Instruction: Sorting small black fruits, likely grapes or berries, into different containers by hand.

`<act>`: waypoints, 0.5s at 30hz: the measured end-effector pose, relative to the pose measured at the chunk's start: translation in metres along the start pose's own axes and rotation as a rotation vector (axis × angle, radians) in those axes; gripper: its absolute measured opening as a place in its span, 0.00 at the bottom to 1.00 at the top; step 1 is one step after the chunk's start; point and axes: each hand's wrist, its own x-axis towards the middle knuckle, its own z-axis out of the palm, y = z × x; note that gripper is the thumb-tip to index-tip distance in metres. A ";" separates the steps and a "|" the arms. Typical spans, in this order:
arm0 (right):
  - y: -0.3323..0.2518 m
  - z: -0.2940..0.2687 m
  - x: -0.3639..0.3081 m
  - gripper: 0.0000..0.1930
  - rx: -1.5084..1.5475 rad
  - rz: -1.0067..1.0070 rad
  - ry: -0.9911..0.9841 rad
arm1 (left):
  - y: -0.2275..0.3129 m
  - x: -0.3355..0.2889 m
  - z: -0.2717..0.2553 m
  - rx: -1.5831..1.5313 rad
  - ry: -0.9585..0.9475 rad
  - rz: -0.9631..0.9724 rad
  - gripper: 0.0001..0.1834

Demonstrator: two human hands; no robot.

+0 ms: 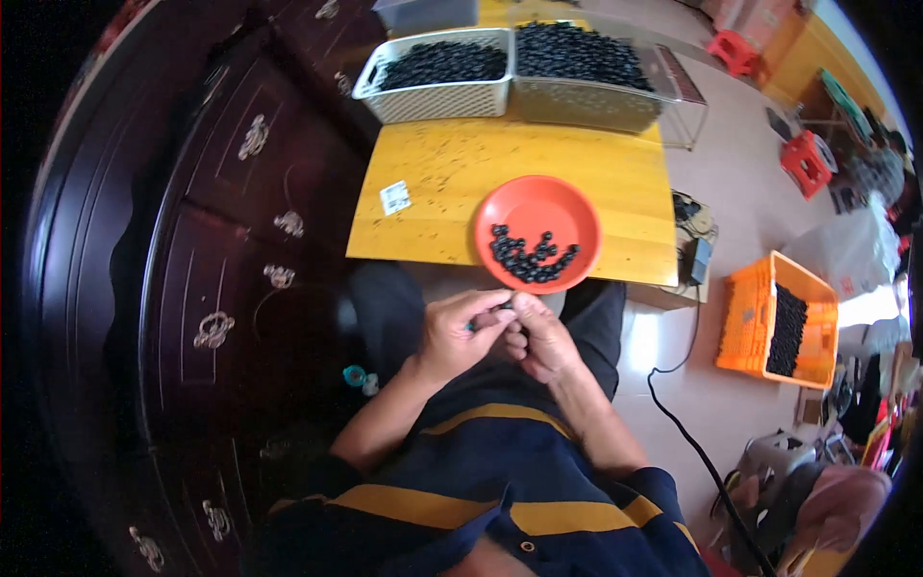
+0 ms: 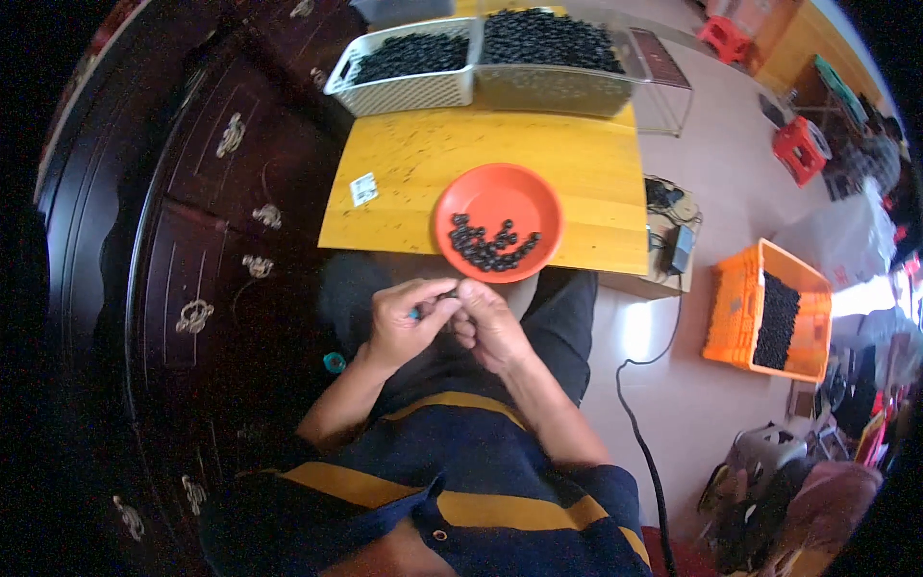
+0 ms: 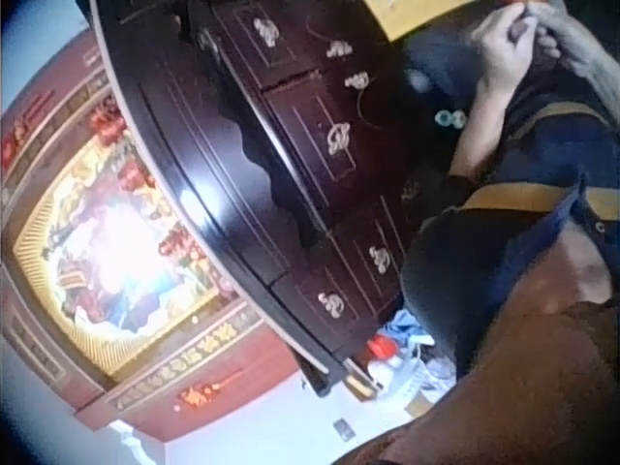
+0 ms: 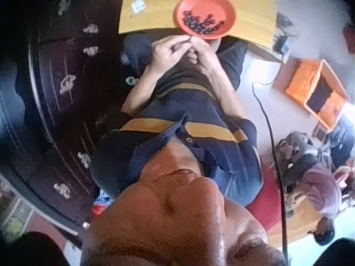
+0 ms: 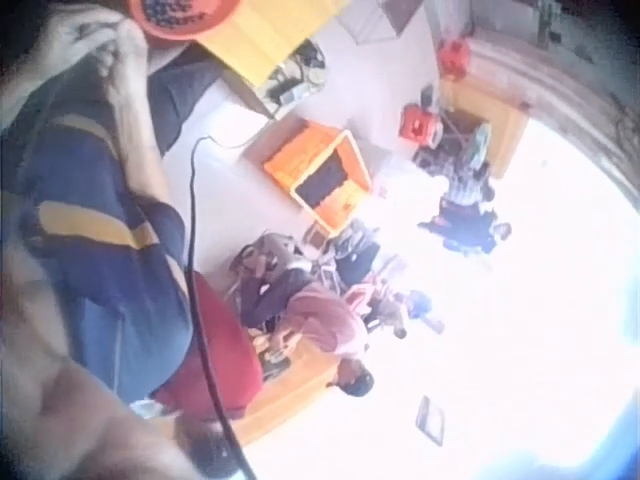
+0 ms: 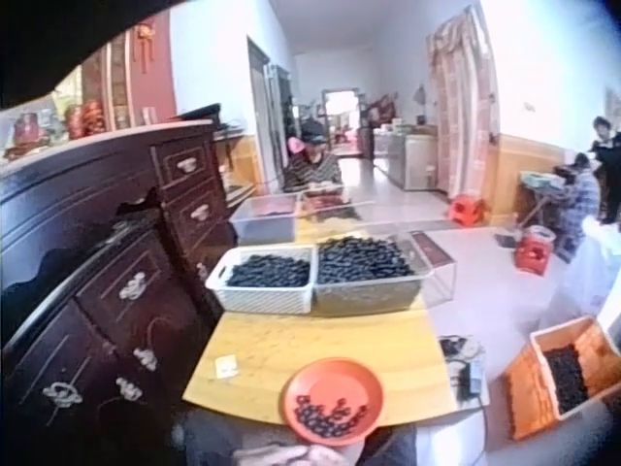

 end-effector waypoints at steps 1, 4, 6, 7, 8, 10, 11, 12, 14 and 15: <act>-0.001 0.002 0.000 0.14 -0.011 -0.018 0.002 | 0.000 0.000 0.000 0.038 0.017 0.052 0.16; 0.003 0.007 0.002 0.14 0.027 -0.033 -0.021 | 0.003 -0.003 -0.005 0.096 0.036 0.048 0.16; 0.004 0.012 0.001 0.14 0.038 -0.018 0.009 | 0.001 -0.005 -0.006 0.129 0.080 0.107 0.13; 0.004 0.014 0.000 0.14 0.050 -0.013 0.044 | -0.001 -0.004 -0.007 0.132 0.081 0.104 0.13; 0.006 0.014 0.001 0.14 0.052 -0.010 0.044 | -0.003 -0.003 -0.007 0.168 0.092 0.192 0.12; 0.008 0.015 0.001 0.15 0.071 -0.015 0.072 | -0.005 -0.002 -0.009 0.206 0.099 0.279 0.11; 0.009 0.015 0.002 0.15 0.075 -0.014 0.071 | -0.006 -0.002 -0.009 0.204 0.080 0.282 0.11; 0.010 0.015 0.002 0.15 0.083 -0.020 0.070 | -0.006 -0.002 -0.010 0.202 0.061 0.285 0.11; 0.010 0.015 0.002 0.15 0.092 -0.026 0.067 | -0.011 -0.008 -0.009 0.192 0.045 0.225 0.12; 0.011 0.016 0.003 0.15 0.112 -0.019 0.060 | -0.013 -0.009 -0.009 0.181 0.031 0.166 0.13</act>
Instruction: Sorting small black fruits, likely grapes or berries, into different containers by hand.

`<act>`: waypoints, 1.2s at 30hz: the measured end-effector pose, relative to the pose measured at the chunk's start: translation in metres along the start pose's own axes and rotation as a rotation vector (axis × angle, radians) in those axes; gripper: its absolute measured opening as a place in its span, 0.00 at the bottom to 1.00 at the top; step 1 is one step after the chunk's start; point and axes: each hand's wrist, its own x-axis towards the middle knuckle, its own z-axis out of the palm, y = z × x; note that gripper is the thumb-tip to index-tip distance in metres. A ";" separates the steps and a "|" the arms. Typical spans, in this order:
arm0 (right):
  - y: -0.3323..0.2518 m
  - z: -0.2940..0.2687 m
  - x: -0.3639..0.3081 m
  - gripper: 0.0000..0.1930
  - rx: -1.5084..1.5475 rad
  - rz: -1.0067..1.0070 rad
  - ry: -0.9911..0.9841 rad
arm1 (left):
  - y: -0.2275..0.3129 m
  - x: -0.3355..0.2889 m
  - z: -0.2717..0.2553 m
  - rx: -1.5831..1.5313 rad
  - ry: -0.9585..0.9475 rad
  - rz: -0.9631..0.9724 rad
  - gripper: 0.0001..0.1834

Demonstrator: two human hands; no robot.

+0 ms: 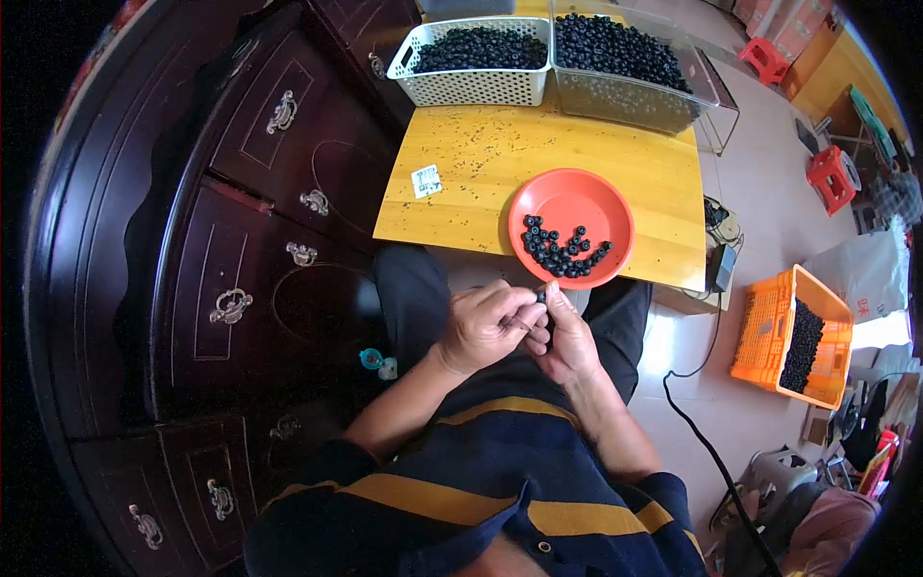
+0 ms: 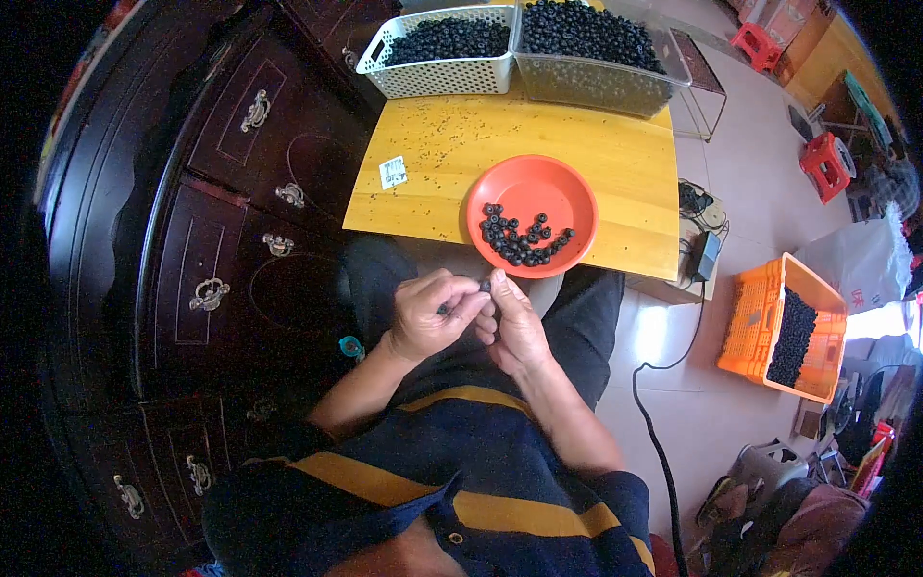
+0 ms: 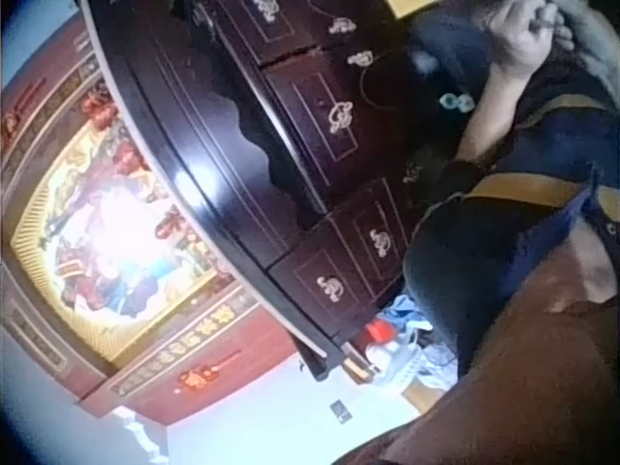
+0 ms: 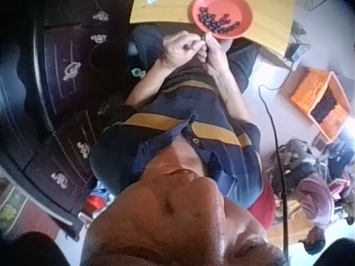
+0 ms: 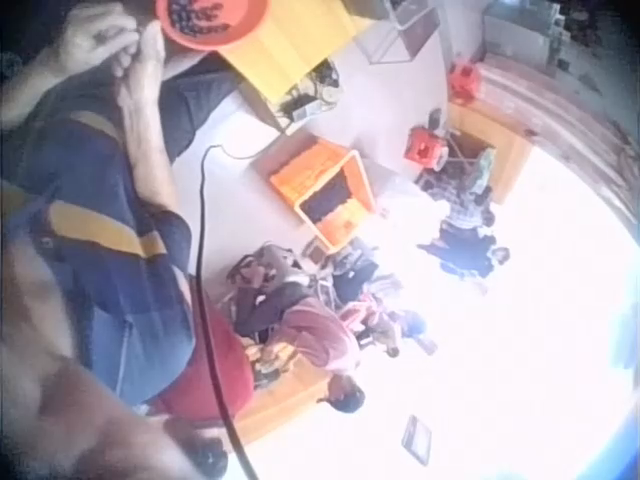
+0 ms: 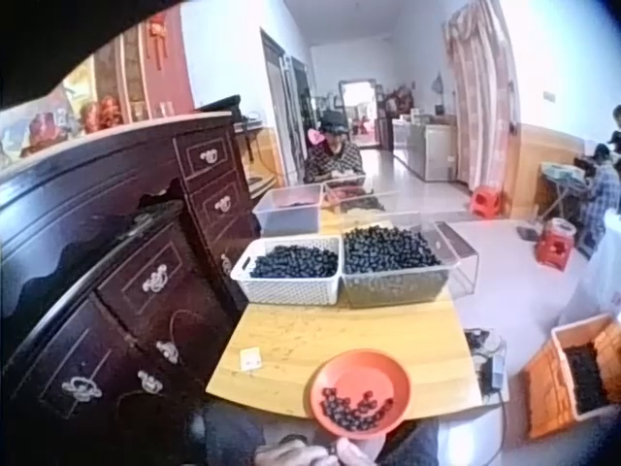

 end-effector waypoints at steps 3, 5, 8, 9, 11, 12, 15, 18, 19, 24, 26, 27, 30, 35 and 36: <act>-0.001 -0.002 0.000 0.15 0.021 0.003 0.004 | 0.011 0.011 -0.002 0.017 -0.006 -0.070 0.13; -0.002 -0.002 0.000 0.16 0.022 0.003 0.005 | 0.010 0.011 -0.002 0.003 -0.029 -0.069 0.13; -0.002 -0.001 0.000 0.16 -0.029 -0.005 -0.031 | 0.009 0.011 -0.001 -0.049 -0.047 -0.082 0.12; -0.003 0.001 -0.001 0.16 -0.046 0.001 -0.004 | 0.008 0.011 -0.001 -0.087 -0.041 -0.098 0.12; -0.005 0.003 -0.003 0.16 -0.063 0.006 0.019 | 0.007 0.010 0.000 -0.108 -0.040 -0.128 0.12; -0.006 0.004 -0.004 0.16 -0.056 0.011 0.008 | 0.007 0.009 0.000 -0.131 -0.039 -0.158 0.12; -0.007 -0.001 0.000 0.16 -0.058 0.009 -0.008 | 0.008 0.013 -0.002 -0.123 -0.055 -0.123 0.12; -0.011 -0.002 -0.002 0.16 -0.060 0.008 -0.031 | 0.008 0.014 -0.001 -0.126 -0.071 -0.099 0.13; -0.012 -0.002 -0.003 0.15 -0.048 0.021 -0.043 | 0.007 0.014 0.000 -0.126 -0.072 -0.098 0.13; -0.013 -0.002 -0.003 0.14 0.028 0.034 -0.094 | 0.009 0.015 0.000 -0.107 -0.085 -0.082 0.14; -0.013 -0.002 -0.002 0.14 0.014 0.008 -0.077 | 0.009 0.015 0.000 -0.094 -0.083 -0.071 0.13; -0.013 -0.003 -0.002 0.13 0.043 0.016 -0.076 | 0.008 0.015 0.001 -0.081 -0.079 -0.061 0.13; -0.009 -0.005 -0.001 0.13 0.113 0.056 -0.067 | 0.002 0.010 0.006 -0.102 -0.034 -0.031 0.13; -0.007 -0.011 0.001 0.13 0.201 0.087 -0.064 | 0.003 0.017 0.009 -0.067 0.009 0.086 0.08; -0.006 -0.011 0.001 0.13 0.225 0.090 -0.074 | 0.003 0.017 0.009 -0.061 0.003 0.108 0.07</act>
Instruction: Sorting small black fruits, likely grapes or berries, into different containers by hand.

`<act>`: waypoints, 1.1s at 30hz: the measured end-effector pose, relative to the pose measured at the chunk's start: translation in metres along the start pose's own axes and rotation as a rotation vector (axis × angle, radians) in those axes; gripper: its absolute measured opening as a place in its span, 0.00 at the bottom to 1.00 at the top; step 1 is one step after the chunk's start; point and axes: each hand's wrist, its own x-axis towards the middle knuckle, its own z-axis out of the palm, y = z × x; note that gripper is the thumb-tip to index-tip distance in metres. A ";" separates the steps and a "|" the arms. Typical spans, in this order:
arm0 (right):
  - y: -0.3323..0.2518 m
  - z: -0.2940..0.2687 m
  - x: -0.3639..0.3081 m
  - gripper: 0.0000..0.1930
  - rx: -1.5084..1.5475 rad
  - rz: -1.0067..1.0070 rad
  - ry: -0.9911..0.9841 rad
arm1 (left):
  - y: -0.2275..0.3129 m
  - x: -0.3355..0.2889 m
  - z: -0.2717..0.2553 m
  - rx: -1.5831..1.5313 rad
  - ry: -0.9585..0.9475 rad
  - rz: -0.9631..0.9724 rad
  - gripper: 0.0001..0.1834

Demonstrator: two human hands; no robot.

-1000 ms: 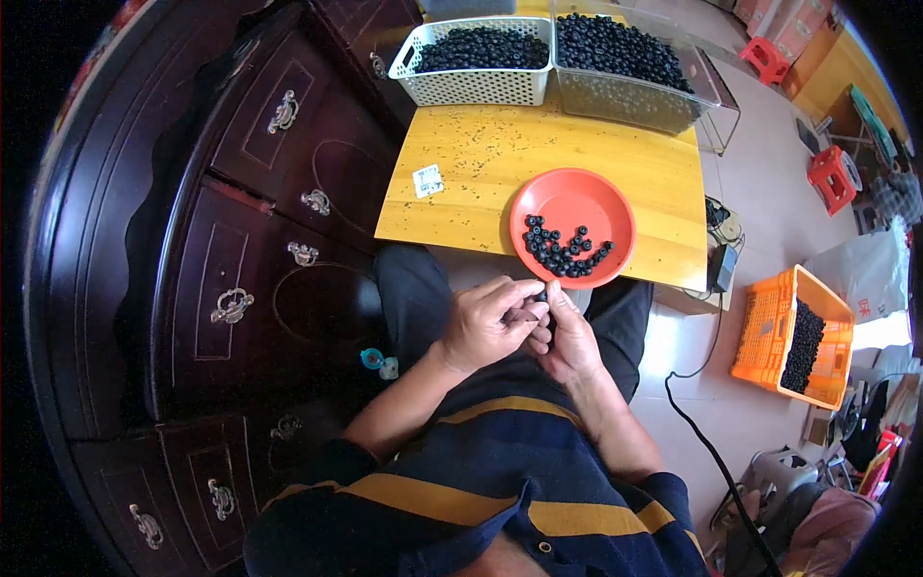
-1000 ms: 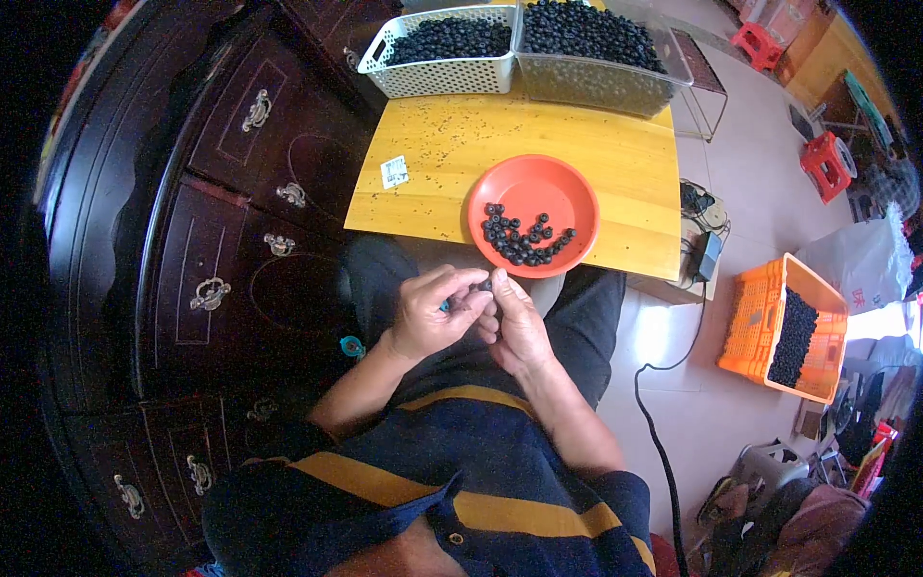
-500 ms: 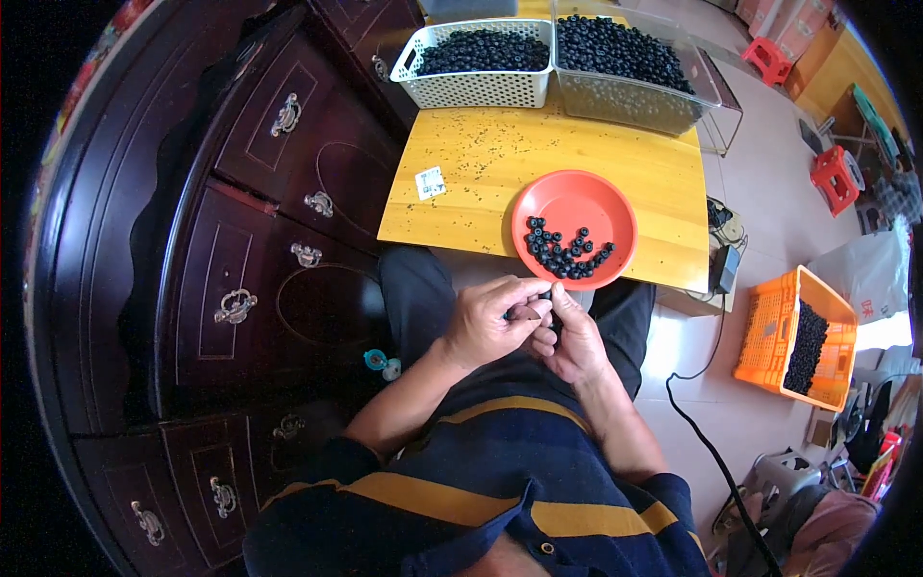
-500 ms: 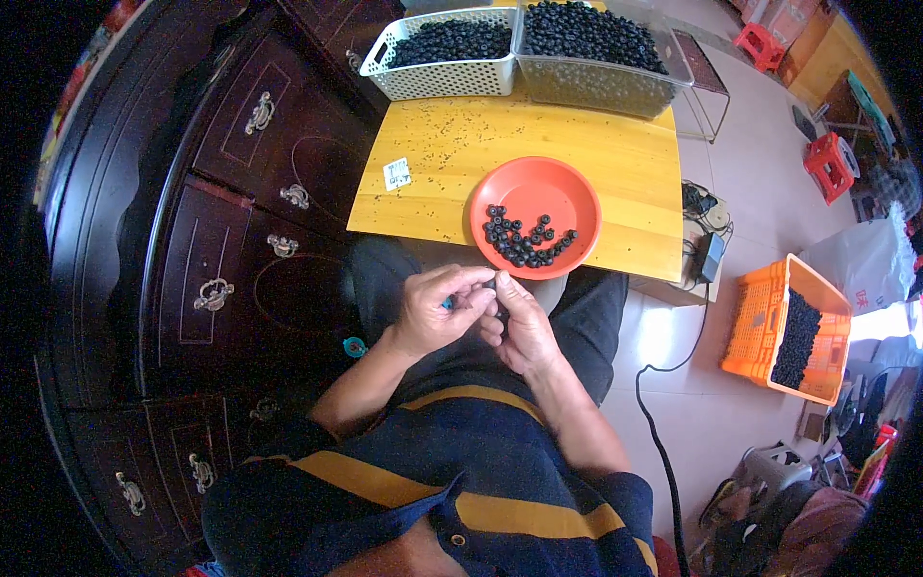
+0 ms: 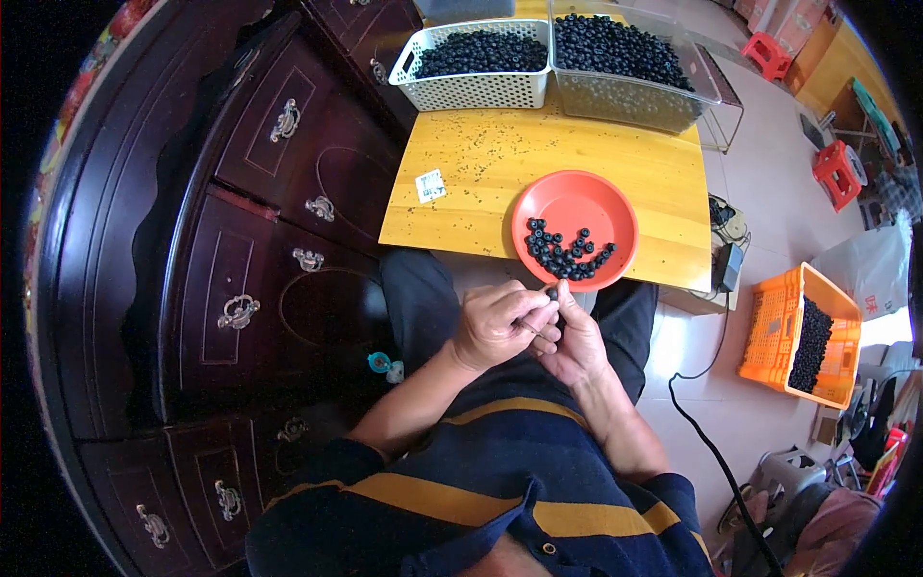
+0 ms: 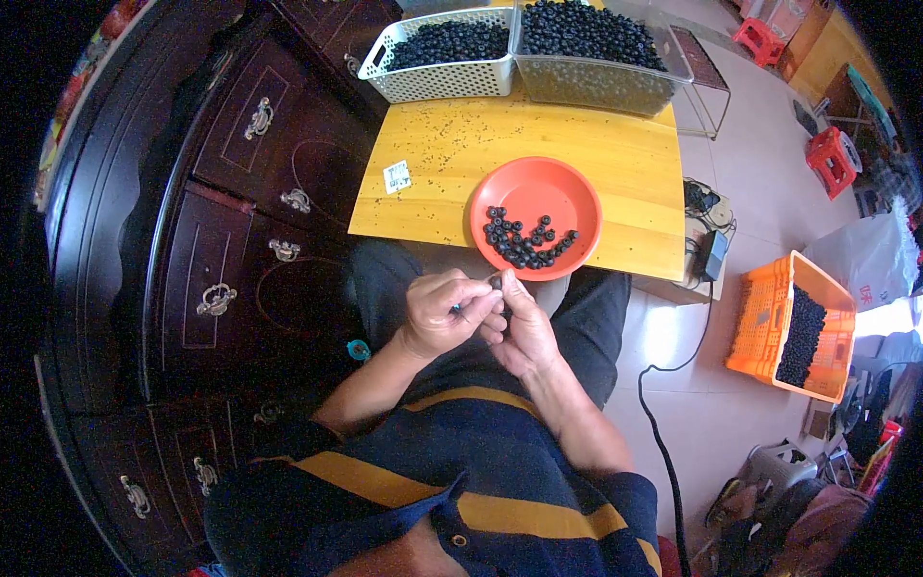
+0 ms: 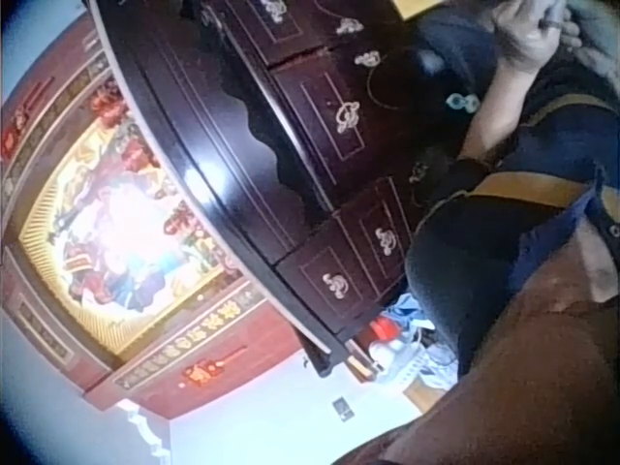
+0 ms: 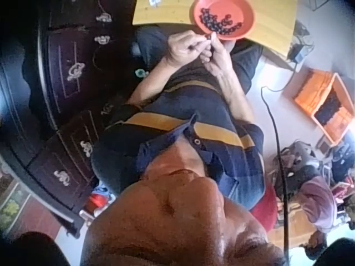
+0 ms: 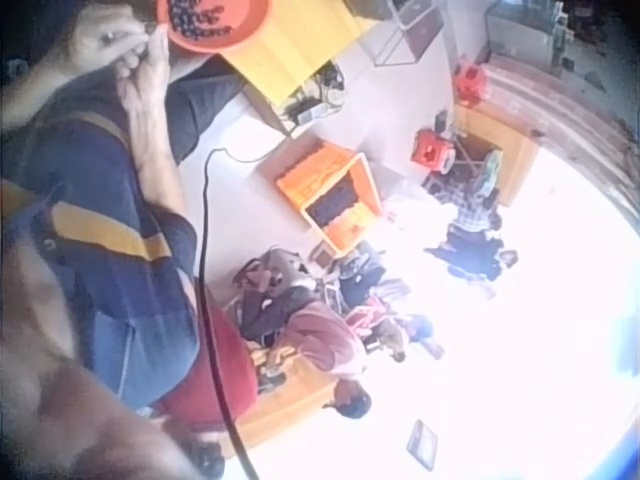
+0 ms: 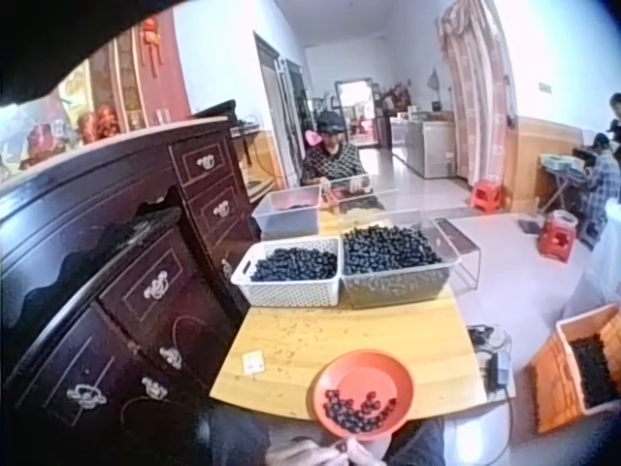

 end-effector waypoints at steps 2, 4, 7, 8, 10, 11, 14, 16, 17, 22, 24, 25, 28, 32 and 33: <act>0.001 0.001 0.001 0.13 0.024 0.005 -0.012 | -0.003 -0.012 0.003 -0.122 -0.017 -0.162 0.08; 0.000 0.004 0.001 0.14 -0.045 -0.033 -0.003 | 0.003 -0.009 -0.001 -0.245 -0.036 -0.325 0.09; -0.004 0.001 0.001 0.15 -0.101 -0.071 -0.007 | 0.011 0.016 -0.024 -0.115 -0.201 -0.373 0.18; -0.004 0.001 0.002 0.15 -0.099 -0.067 -0.008 | 0.008 0.017 -0.027 -0.112 -0.200 -0.376 0.18; -0.004 0.001 0.003 0.15 -0.108 -0.084 -0.037 | 0.006 0.020 -0.031 0.050 -0.303 -0.352 0.21; -0.003 0.002 0.003 0.15 -0.107 -0.080 -0.037 | 0.004 0.020 -0.032 0.053 -0.302 -0.355 0.21; -0.003 0.005 0.002 0.16 -0.198 -0.101 0.019 | -0.001 0.020 -0.032 0.165 -0.369 -0.301 0.22; -0.002 0.002 0.003 0.16 -0.246 -0.105 0.005 | -0.002 0.021 -0.030 0.176 -0.349 -0.220 0.22; -0.002 0.002 0.003 0.16 -0.245 -0.104 0.005 | -0.002 0.020 -0.028 0.176 -0.350 -0.221 0.22; 0.000 -0.005 0.004 0.14 -0.221 -0.072 0.004 | -0.005 0.015 -0.021 0.211 -0.310 -0.168 0.23; 0.001 -0.008 0.004 0.13 -0.199 -0.071 0.001 | -0.005 0.015 -0.020 0.213 -0.313 -0.165 0.22; 0.001 -0.006 0.005 0.13 -0.180 -0.068 -0.003 | -0.006 0.015 -0.019 0.215 -0.313 -0.162 0.22; 0.001 0.003 0.003 0.13 -0.206 -0.070 0.097 | -0.010 0.011 -0.017 0.204 -0.337 -0.163 0.21; -0.001 0.005 0.004 0.13 -0.248 -0.059 0.066 | -0.012 0.010 -0.019 0.216 -0.360 -0.152 0.22; -0.001 0.005 0.004 0.13 -0.258 -0.047 0.092 | -0.013 0.010 -0.019 0.232 -0.387 -0.141 0.22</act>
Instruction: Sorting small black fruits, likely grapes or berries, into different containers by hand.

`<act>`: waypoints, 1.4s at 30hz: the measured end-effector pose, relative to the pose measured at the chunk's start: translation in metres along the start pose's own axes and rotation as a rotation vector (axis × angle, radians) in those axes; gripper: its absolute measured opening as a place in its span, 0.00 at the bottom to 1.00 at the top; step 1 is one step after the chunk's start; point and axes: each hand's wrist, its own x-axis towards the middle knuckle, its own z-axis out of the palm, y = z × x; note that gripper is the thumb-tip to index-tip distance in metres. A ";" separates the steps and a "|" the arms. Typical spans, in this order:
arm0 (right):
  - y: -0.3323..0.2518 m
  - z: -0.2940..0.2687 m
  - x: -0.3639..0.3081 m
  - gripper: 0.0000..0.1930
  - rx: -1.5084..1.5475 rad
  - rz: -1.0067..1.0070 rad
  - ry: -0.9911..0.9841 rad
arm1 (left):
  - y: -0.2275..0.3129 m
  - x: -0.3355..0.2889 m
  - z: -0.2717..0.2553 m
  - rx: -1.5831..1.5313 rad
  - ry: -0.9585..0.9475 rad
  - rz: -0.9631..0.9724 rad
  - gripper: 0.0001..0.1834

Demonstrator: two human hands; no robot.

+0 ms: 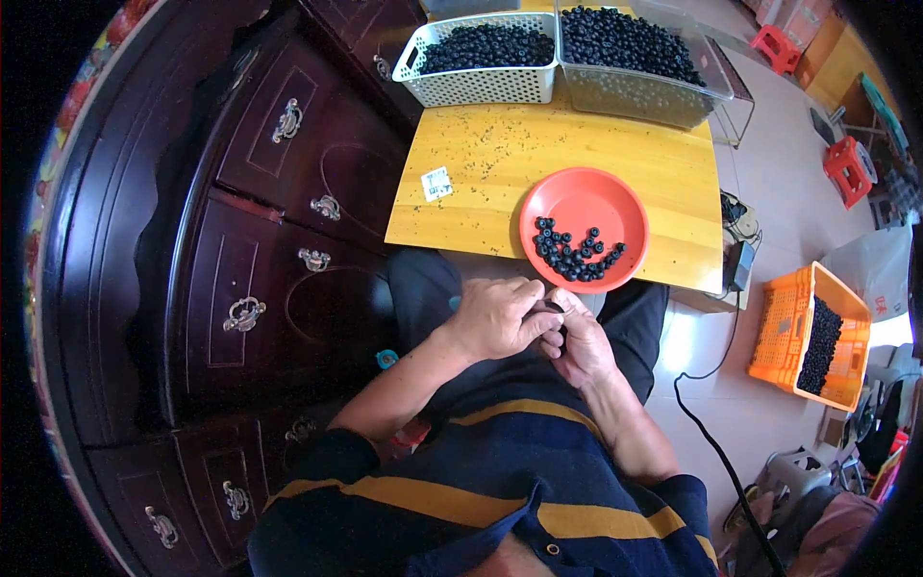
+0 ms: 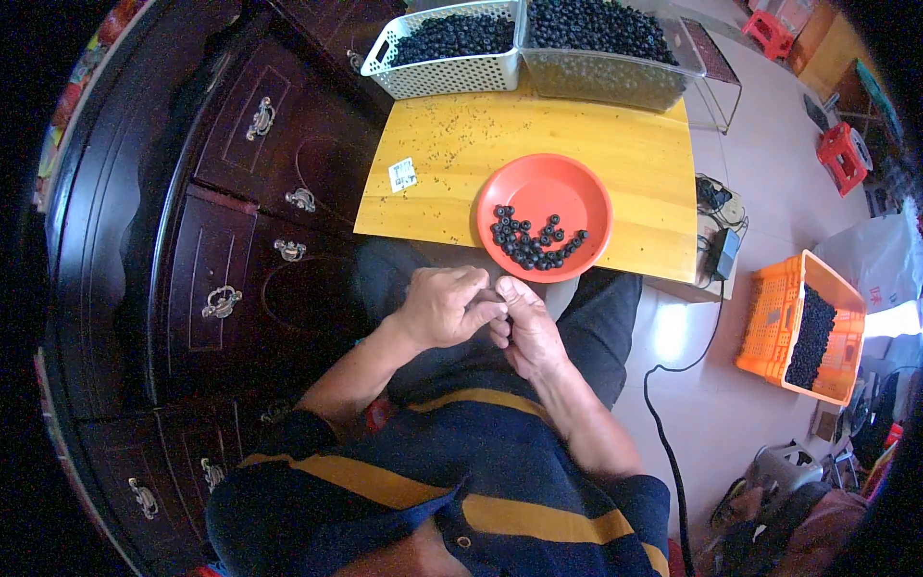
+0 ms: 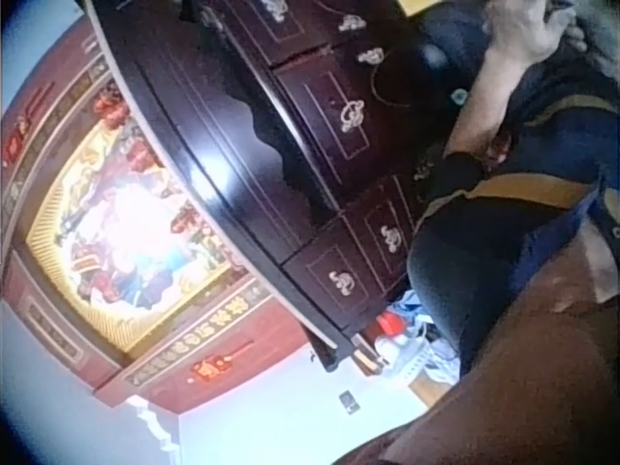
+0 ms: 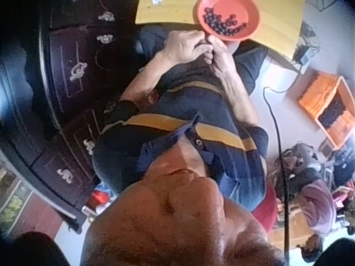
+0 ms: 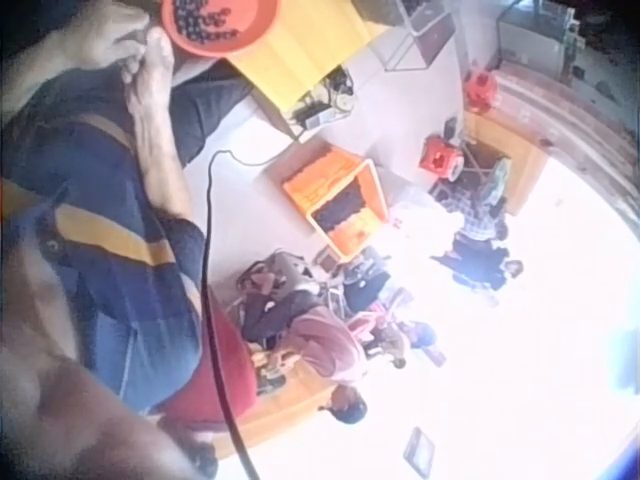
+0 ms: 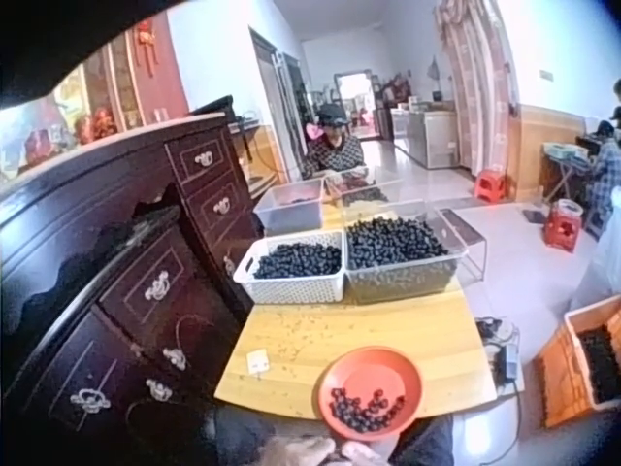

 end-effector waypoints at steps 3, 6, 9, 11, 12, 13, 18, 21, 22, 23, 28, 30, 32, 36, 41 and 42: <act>0.002 -0.001 0.000 0.13 0.020 0.006 0.015 | -0.002 0.000 0.003 0.021 -0.003 0.021 0.24; 0.000 0.006 -0.001 0.13 0.013 0.050 0.093 | 0.001 0.001 -0.001 0.025 -0.028 0.012 0.21; 0.004 0.002 0.003 0.13 0.050 0.075 0.154 | 0.004 0.007 -0.003 -0.084 0.099 0.000 0.16; 0.005 -0.002 0.005 0.12 0.037 0.091 0.134 | -0.001 0.008 -0.005 -0.128 -0.018 -0.009 0.13; 0.007 -0.006 0.006 0.11 0.059 0.122 0.117 | -0.004 0.009 -0.005 -0.135 -0.052 -0.046 0.13; 0.010 -0.010 0.006 0.11 0.078 0.151 0.100 | -0.006 0.012 -0.009 -0.128 -0.041 -0.039 0.13; 0.016 -0.027 0.010 0.16 0.208 0.267 0.017 | -0.039 0.049 -0.050 -0.014 -0.546 -0.134 0.17; 0.020 -0.033 0.014 0.17 0.304 0.285 0.109 | -0.083 0.093 -0.078 -0.035 -0.261 -0.270 0.19; 0.018 -0.029 0.012 0.17 0.310 0.288 0.111 | -0.101 0.113 -0.091 -0.099 -0.044 -0.365 0.19; 0.018 -0.031 0.013 0.17 0.305 0.285 0.108 | -0.117 0.133 -0.103 -0.168 0.167 -0.452 0.19; 0.023 -0.050 0.018 0.19 0.402 0.286 0.035 | -0.142 0.133 -0.106 -0.118 0.263 -0.438 0.18; 0.023 -0.046 0.019 0.20 0.408 0.282 0.111 | -0.131 0.096 -0.079 -0.260 0.115 -0.487 0.15; 0.024 -0.047 0.019 0.21 0.416 0.278 0.199 | -0.106 0.053 -0.049 -0.397 -0.064 -0.502 0.13; 0.031 -0.057 0.023 0.22 0.417 0.254 0.124 | -0.056 -0.026 0.010 -0.439 -0.263 -0.359 0.12; 0.054 -0.072 0.043 0.17 0.432 0.247 -0.054 | -0.008 -0.058 0.031 -0.307 -0.244 -0.246 0.18; 0.051 -0.065 0.039 0.15 0.352 0.258 0.063 | -0.005 -0.060 0.033 -0.214 -0.228 -0.266 0.19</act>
